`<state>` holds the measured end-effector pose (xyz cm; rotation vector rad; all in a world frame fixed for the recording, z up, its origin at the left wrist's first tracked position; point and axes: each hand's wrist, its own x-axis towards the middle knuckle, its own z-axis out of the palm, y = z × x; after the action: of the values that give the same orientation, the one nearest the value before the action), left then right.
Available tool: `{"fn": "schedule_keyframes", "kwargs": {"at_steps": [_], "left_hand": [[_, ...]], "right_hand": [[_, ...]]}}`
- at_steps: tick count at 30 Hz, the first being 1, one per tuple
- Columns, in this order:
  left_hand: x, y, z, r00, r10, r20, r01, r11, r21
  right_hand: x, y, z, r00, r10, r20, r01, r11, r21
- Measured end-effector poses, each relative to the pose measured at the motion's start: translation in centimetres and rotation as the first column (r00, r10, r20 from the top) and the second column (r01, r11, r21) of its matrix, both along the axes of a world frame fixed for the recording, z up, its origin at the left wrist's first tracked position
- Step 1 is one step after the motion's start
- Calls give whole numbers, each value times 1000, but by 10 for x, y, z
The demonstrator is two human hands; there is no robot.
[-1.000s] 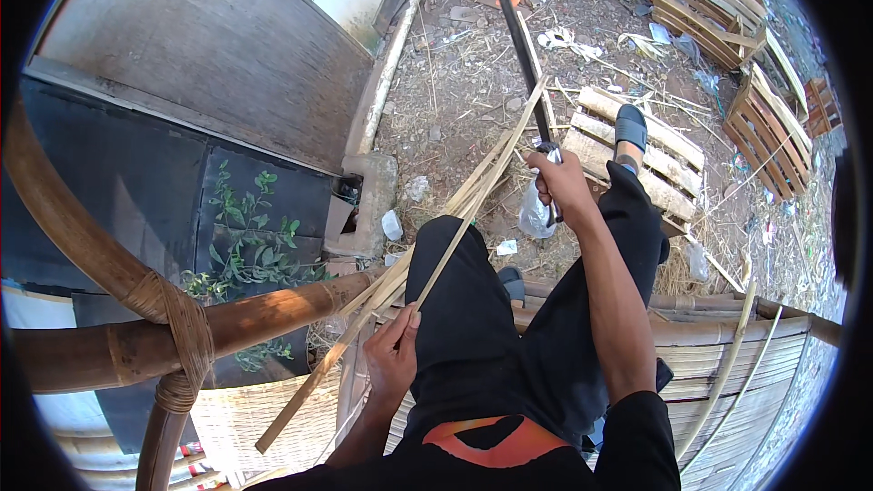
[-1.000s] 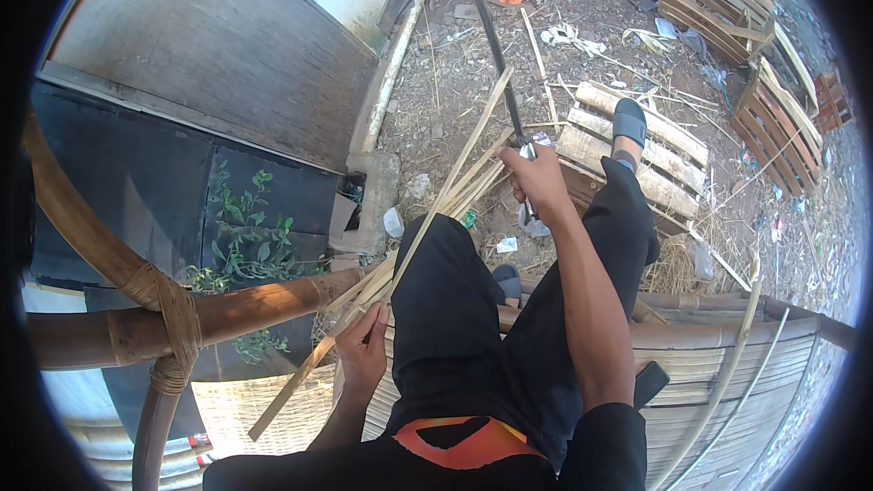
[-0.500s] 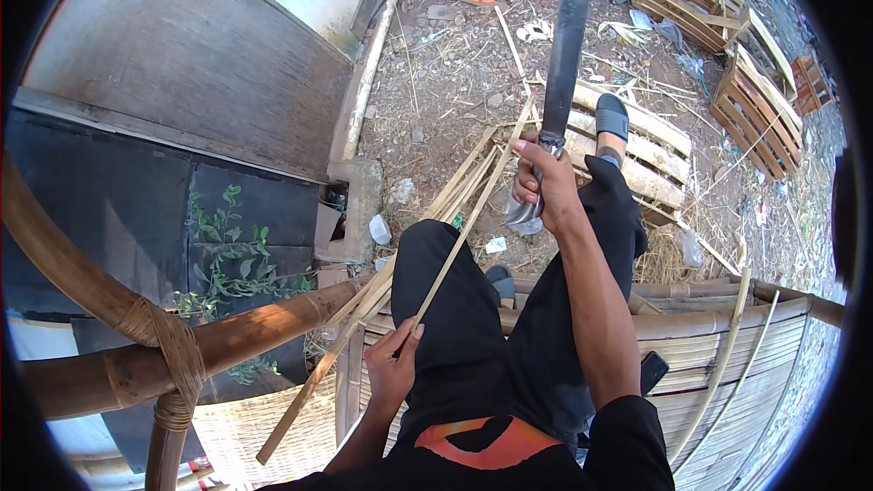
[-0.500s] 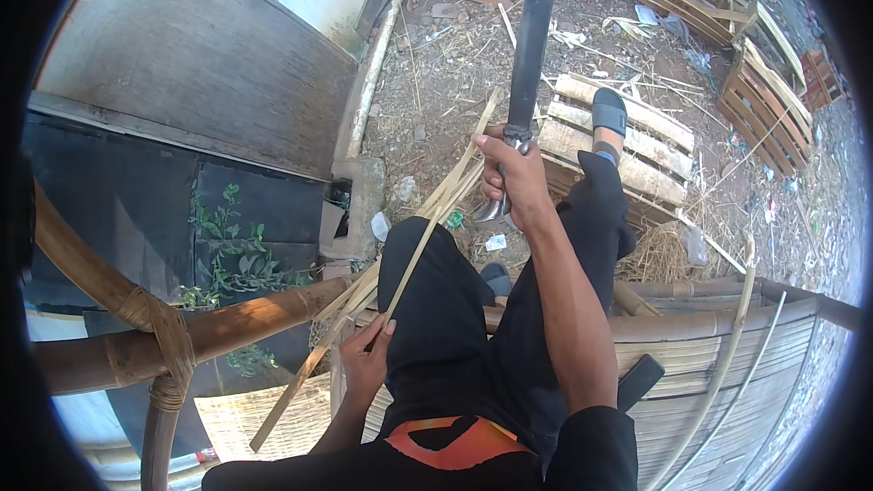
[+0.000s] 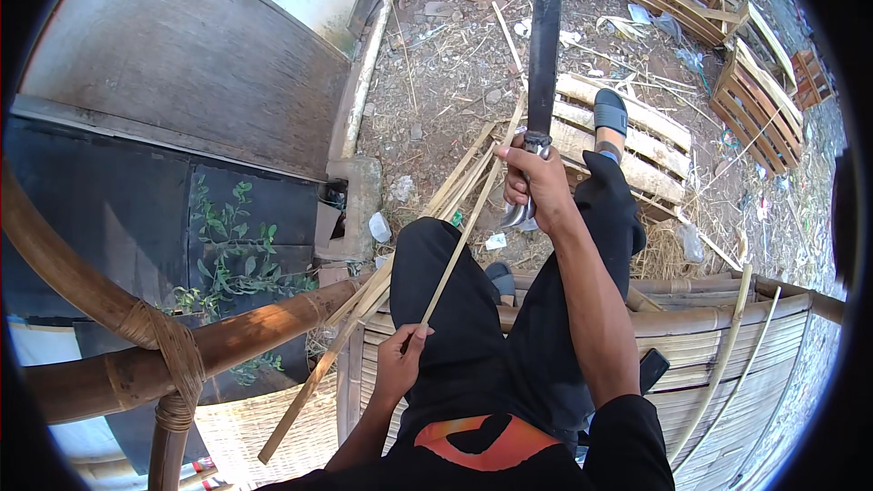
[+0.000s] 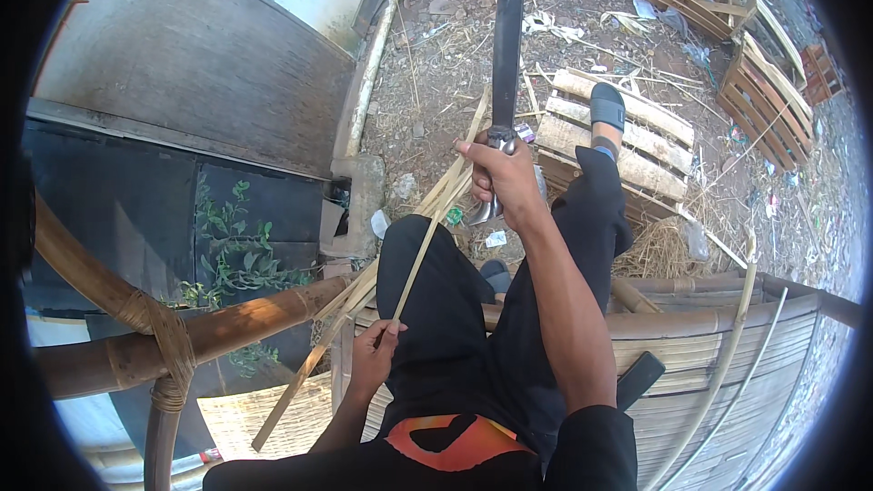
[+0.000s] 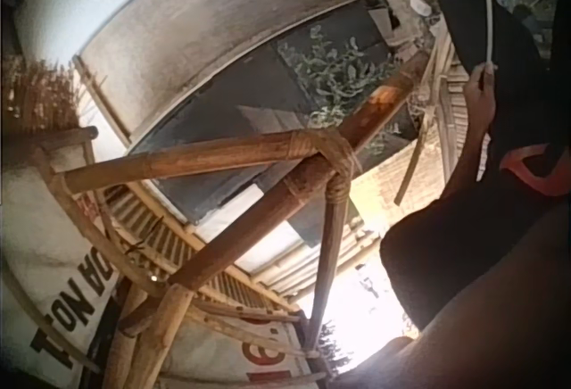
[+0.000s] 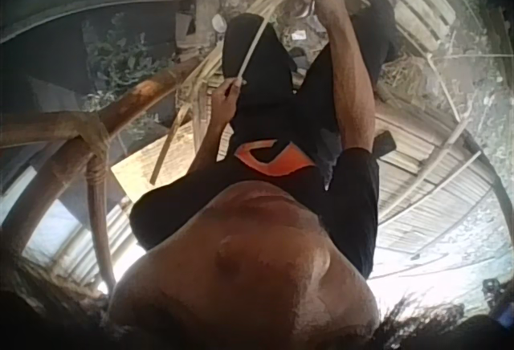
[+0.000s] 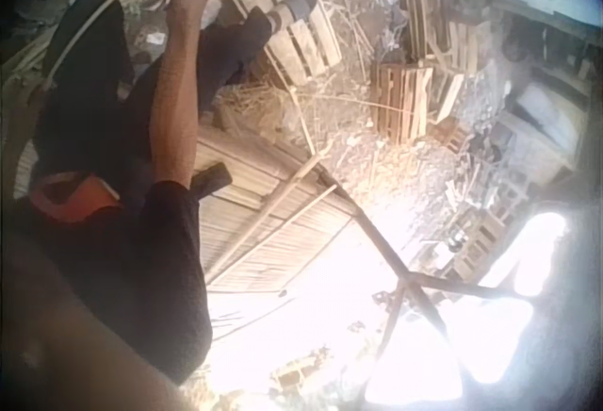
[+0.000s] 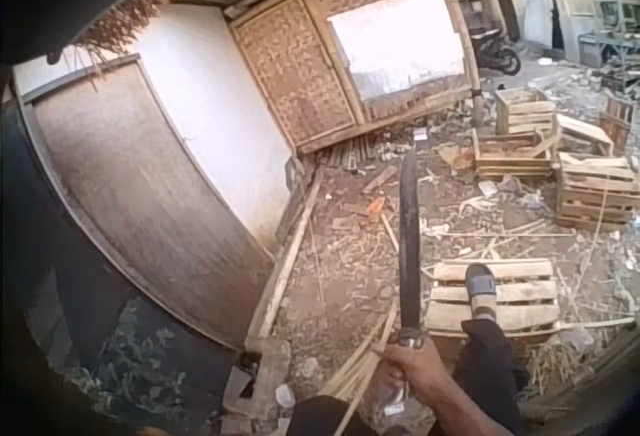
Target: The person shaves a long bamboo stick using a machete, repeatedly running the blade along the stick to thin it down while holding the stick in one hand and the machete in the other.
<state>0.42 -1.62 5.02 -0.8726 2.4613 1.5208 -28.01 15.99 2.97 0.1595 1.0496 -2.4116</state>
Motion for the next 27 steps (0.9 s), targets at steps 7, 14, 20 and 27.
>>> {"fn": "schedule_keyframes", "kwargs": {"at_steps": [7, 14, 20, 27], "left_hand": [[-15, 4, -1, 992, -122, -10, 122, 992, -12], [-91, 28, 0, 971, -192, -140, 189, 981, -33], [-108, -1, -27, 992, -111, -59, 115, 992, 57], [-111, -7, -15, 996, -61, -62, 66, 994, 87]], "right_hand": [[4, -3, -3, 999, 10, -45, -5, 992, 125], [24, -4, -2, 920, 345, -188, -248, 881, 402], [30, -7, -14, 673, 554, -490, -74, 710, 701], [37, -4, -18, 413, 737, -535, 200, 499, 843]]}}
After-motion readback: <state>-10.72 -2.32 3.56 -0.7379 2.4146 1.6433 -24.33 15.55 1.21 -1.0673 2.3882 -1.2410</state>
